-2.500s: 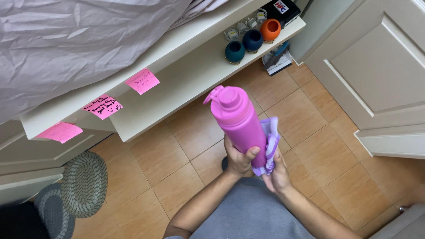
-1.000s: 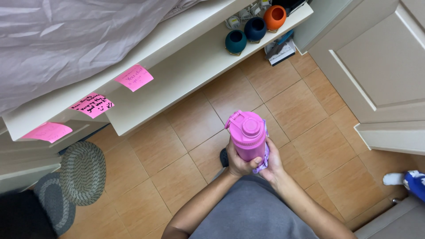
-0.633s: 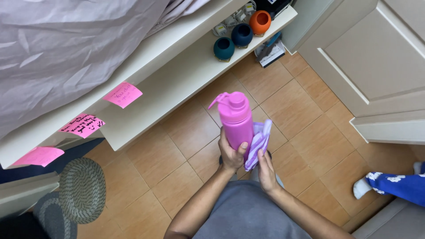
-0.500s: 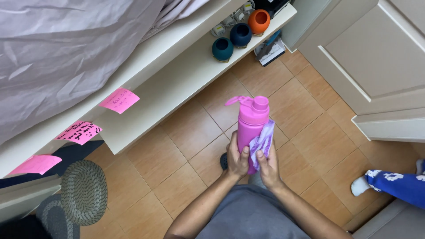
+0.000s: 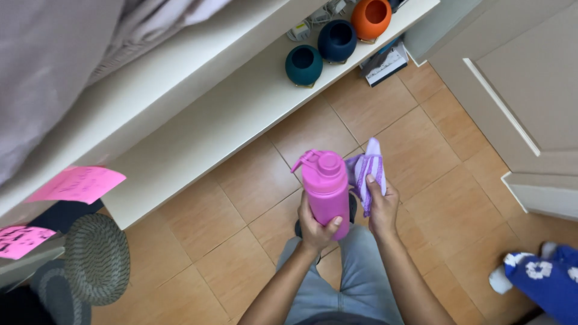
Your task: Cleaning a decorative bowl, a water bottle, and light bulbs using a cleaning cloth and spray bottle.
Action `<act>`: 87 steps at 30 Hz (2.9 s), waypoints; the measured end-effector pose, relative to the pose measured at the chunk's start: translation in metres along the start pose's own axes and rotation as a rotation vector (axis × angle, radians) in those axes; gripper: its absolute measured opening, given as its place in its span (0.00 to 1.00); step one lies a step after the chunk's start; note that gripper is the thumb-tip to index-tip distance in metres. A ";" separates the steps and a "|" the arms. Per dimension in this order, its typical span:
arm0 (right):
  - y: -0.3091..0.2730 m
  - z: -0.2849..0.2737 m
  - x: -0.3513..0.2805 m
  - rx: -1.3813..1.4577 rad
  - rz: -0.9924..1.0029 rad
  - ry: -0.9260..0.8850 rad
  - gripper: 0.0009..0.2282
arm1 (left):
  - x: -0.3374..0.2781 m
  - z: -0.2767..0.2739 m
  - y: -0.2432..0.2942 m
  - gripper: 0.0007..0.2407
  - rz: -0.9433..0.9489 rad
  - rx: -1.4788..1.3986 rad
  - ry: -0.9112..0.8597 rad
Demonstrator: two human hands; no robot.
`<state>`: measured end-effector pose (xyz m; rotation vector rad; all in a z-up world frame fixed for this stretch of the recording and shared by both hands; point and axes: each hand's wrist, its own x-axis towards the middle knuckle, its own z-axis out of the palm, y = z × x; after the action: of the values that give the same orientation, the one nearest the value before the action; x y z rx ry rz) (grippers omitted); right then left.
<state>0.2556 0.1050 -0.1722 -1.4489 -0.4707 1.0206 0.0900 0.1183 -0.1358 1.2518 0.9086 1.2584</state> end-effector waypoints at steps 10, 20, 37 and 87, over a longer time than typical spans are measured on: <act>0.154 -0.009 0.091 -0.061 0.167 -0.164 0.14 | 0.104 -0.023 -0.164 0.28 0.180 -0.125 0.236; 0.260 0.017 0.233 -0.077 0.074 -0.176 0.14 | 0.172 -0.059 -0.201 0.20 0.370 -0.468 0.078; 0.358 0.002 0.306 -0.302 -0.122 -0.394 0.18 | 0.255 -0.133 -0.182 0.26 0.376 -0.055 0.091; 0.342 0.042 0.283 -0.568 -0.127 -0.459 0.17 | 0.325 -0.188 -0.224 0.40 0.424 0.408 -0.166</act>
<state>0.2746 0.2931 -0.5756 -1.6424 -1.2485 1.1731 -0.0073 0.4941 -0.3364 1.9199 0.8280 1.3029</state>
